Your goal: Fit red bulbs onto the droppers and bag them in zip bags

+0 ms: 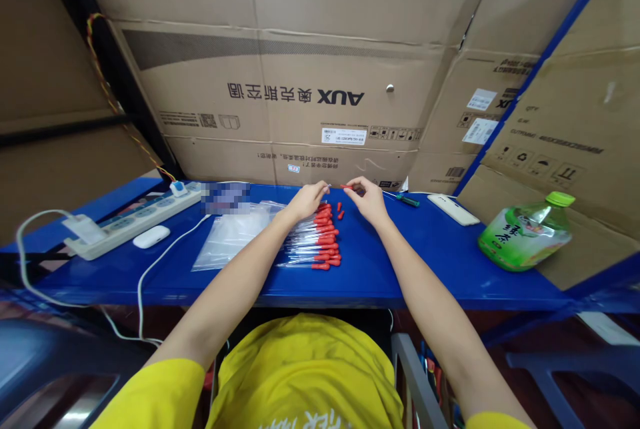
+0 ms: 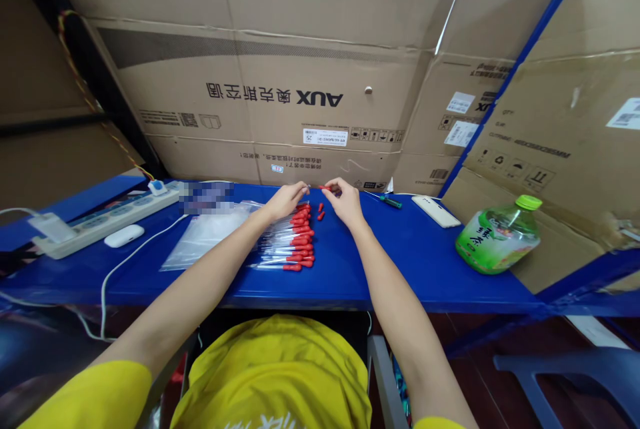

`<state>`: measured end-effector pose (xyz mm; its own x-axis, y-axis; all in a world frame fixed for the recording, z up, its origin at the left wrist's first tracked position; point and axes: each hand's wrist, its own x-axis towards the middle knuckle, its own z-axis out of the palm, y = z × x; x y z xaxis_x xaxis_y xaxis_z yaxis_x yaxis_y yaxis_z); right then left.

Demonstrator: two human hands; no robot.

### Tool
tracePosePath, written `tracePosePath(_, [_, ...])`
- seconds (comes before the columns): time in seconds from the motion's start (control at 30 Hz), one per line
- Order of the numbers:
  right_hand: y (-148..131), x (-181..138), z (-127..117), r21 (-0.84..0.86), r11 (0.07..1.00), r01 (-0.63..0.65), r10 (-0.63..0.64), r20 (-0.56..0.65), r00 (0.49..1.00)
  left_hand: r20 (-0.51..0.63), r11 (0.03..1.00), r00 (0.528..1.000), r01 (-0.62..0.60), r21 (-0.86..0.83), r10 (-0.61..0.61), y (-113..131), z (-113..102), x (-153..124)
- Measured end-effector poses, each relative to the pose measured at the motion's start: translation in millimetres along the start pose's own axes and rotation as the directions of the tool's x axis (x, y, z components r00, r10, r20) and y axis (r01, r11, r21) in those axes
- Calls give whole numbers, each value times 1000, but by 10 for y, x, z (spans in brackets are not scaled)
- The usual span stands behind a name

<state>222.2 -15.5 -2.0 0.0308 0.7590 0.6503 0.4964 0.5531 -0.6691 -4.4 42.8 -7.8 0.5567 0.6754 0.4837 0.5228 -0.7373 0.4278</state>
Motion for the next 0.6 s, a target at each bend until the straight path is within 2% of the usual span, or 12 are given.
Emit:
tracePosePath(0.1, [-31, 0, 14, 88, 996, -5, 8, -37, 999, -2, 1000, 1000, -17, -18, 17, 134, 7, -14])
tracePosePath(0.27, [-58, -9, 54, 176, 984, -24, 28, -20, 999, -25, 999, 999, -39, -10, 39, 293, -10, -21])
tracePosePath(0.6, [-102, -42, 102, 299, 953, -53, 56, -1, 998, -35, 996, 996, -85, -36, 84, 378, -62, -31])
